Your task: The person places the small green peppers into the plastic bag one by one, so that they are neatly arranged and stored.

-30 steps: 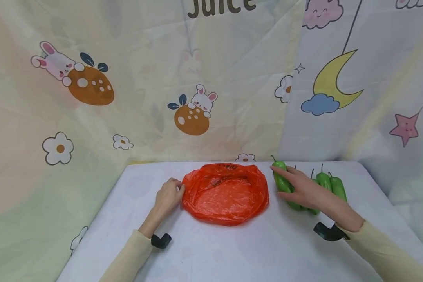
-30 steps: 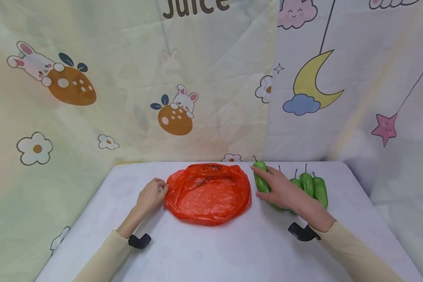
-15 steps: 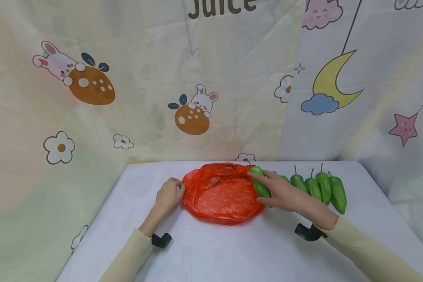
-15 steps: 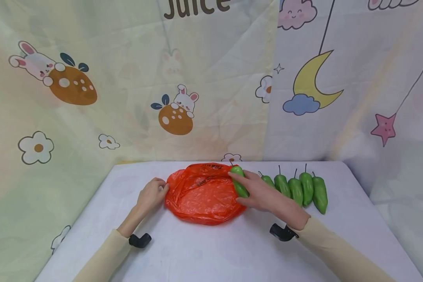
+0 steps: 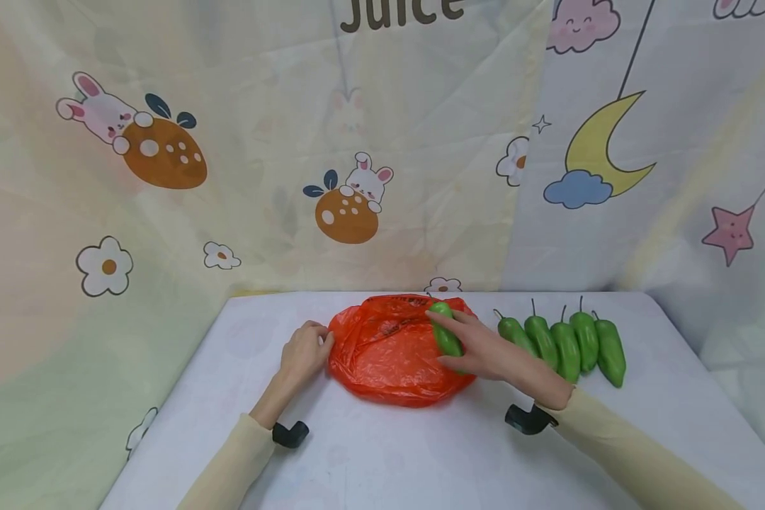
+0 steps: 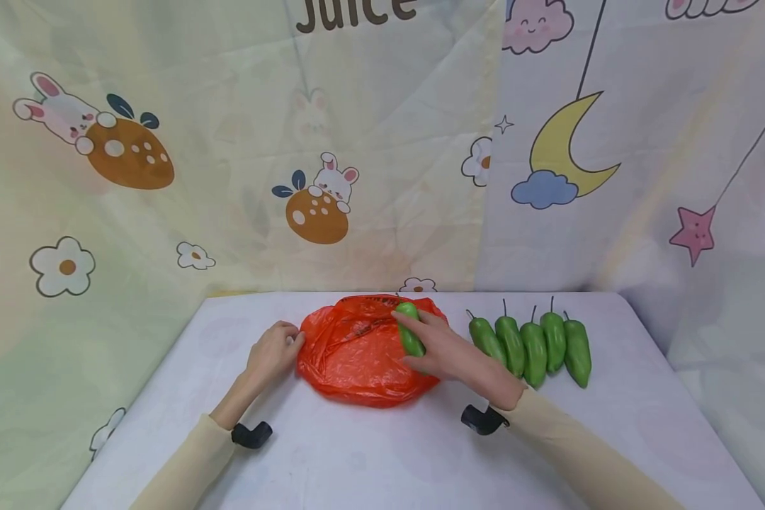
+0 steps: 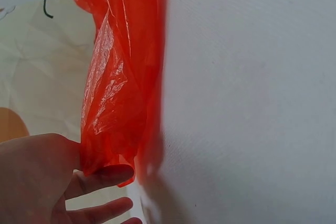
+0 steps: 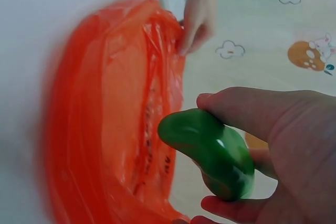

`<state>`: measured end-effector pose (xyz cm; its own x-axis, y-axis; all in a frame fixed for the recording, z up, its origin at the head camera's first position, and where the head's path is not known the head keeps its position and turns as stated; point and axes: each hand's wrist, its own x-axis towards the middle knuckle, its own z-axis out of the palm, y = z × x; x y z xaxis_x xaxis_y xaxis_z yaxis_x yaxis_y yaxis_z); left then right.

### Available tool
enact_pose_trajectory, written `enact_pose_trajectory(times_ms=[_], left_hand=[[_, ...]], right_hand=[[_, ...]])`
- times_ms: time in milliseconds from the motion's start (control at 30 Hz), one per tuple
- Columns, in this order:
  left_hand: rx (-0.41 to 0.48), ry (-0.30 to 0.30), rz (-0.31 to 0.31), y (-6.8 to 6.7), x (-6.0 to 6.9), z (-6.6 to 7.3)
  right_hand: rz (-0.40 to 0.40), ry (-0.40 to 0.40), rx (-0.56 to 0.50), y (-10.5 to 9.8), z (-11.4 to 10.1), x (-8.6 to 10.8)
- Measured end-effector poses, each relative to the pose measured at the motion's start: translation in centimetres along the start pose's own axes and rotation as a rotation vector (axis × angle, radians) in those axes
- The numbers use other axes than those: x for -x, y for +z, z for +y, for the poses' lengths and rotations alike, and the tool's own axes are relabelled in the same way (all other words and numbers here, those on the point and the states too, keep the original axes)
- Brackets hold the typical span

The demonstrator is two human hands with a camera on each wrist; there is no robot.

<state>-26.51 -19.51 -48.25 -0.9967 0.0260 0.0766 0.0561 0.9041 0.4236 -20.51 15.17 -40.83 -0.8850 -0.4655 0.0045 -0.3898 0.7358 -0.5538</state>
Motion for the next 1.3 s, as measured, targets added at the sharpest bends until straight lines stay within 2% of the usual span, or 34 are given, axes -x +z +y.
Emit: enact_pose_trajectory(times_ms=[333, 533, 700, 1067, 1300], left_hand=[[-0.004, -0.002, 0.006, 0.1, -0.2, 0.0], [0.008, -0.01, 0.002, 0.2, -0.2, 0.3], [-0.002, -0.018, 0.001, 0.3, -0.2, 0.1], [-0.004, -0.007, -0.002, 0.4, -0.1, -0.2], [-0.008, 0.016, 0.006, 0.3, -0.1, -0.1]], right_hand=[[-0.052, 0.08, -0.06, 2.7, -1.3, -3.2], [-0.057, 0.157, -0.08, 4.6, -2.2, -5.0], [-0.061, 0.19, -0.109, 6.0, -3.3, -6.3], [-0.059, 0.228, -0.12, 8.5, -5.2, -8.8], [-0.035, 0.261, -0.07, 10.5, -5.6, -10.2]])
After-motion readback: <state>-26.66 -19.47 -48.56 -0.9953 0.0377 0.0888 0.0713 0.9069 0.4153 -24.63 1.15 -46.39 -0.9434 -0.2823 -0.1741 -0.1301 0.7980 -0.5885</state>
